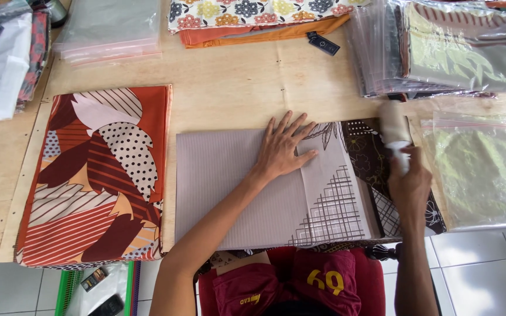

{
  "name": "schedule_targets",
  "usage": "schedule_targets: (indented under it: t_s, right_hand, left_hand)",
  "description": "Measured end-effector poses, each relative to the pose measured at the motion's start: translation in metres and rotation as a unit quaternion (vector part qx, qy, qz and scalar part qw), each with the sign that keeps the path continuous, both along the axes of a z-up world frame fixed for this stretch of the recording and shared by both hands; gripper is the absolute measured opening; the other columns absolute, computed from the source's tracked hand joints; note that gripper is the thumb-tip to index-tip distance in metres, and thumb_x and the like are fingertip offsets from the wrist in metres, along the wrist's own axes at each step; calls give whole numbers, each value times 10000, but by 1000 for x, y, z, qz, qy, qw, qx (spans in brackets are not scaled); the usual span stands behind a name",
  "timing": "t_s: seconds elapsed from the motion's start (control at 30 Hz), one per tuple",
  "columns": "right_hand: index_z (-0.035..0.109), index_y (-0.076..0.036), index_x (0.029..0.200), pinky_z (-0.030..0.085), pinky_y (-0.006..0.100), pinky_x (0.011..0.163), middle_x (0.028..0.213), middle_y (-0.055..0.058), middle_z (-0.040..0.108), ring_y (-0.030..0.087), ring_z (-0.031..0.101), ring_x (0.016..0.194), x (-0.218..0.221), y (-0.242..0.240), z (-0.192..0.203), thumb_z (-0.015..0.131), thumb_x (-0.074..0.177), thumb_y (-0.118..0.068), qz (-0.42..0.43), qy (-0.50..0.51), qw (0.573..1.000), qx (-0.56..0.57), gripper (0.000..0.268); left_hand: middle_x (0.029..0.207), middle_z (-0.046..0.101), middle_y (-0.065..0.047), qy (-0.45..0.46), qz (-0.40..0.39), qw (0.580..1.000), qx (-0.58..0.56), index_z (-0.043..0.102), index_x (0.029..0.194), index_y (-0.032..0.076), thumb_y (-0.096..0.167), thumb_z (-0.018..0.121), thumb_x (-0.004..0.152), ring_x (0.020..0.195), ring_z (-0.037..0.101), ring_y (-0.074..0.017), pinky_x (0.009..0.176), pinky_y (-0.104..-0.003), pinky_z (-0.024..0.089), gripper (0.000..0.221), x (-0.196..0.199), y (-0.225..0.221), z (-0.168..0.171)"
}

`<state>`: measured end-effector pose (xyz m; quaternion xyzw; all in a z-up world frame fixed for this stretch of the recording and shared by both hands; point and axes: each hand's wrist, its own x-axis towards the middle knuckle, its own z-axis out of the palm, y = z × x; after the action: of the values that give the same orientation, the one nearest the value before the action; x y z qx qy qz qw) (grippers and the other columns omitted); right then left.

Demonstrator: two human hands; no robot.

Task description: Using a lint roller to remove debris from fabric pieces before folding and stacking them

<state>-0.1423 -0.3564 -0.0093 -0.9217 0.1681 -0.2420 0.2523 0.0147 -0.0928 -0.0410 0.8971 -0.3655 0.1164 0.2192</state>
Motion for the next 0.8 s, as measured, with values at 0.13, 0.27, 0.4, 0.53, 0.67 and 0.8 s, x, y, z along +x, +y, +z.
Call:
schedule_targets:
  t_s: [0.13, 0.27, 0.4, 0.53, 0.67, 0.8]
  right_hand:
    - [500, -66, 1297, 497, 548, 698, 845, 304, 689, 519, 680, 749, -6, -13, -6, 632, 1105, -66, -38, -24, 999, 9, 232]
    - [468, -21, 1286, 506, 560, 646, 837, 317, 684, 499, 666, 719, -5, 21, -8, 550, 1116, -37, 46, -46, 996, 59, 189]
    - [595, -70, 1233, 496, 564, 632, 788, 263, 664, 515, 667, 772, 4, 64, 2, 624, 1007, -140, 119, -2, 992, 39, 238]
    - [595, 13, 1229, 538, 560, 667, 799, 287, 674, 458, 668, 705, 8, 43, 3, 579, 1057, -80, 104, 5, 993, 55, 196]
    - [543, 37, 1236, 457, 457, 482, 880, 334, 678, 387, 610, 612, 6, -2, 1, 616, 1057, 24, 21, -17, 1000, -13, 193]
    - [475, 7, 1217, 337, 485, 566, 693, 181, 527, 293, 462, 567, -7, -10, 10, 601, 1079, 9, -43, -31, 999, -12, 186]
  left_hand:
    - [1590, 476, -14, 1, 0, 1000, -3, 512, 1518, 329, 632, 620, 873, 1502, 386, -357, 1189, -665, 265, 721, 2, 0, -2]
    - [1592, 479, -26, 17, -4, 1000, -7, 505, 1527, 314, 612, 620, 892, 1505, 383, -363, 1195, -669, 253, 711, -2, 0, 4]
    - [1600, 472, -32, 38, -6, 999, -10, 504, 1531, 302, 669, 553, 934, 1513, 370, -363, 1201, -674, 240, 703, -3, 4, 11]
    - [1603, 469, -27, 28, -3, 1000, -4, 486, 1541, 312, 651, 588, 910, 1518, 368, -355, 1203, -668, 246, 724, -2, 3, 7]
    - [1631, 421, 5, 7, 5, 1000, 8, 449, 1553, 318, 670, 548, 918, 1536, 328, -320, 1223, -641, 213, 732, -1, 0, 0]
    - [1643, 390, 34, -24, 19, 999, 21, 440, 1553, 301, 698, 511, 926, 1547, 293, -280, 1234, -615, 198, 746, 0, -2, -2]
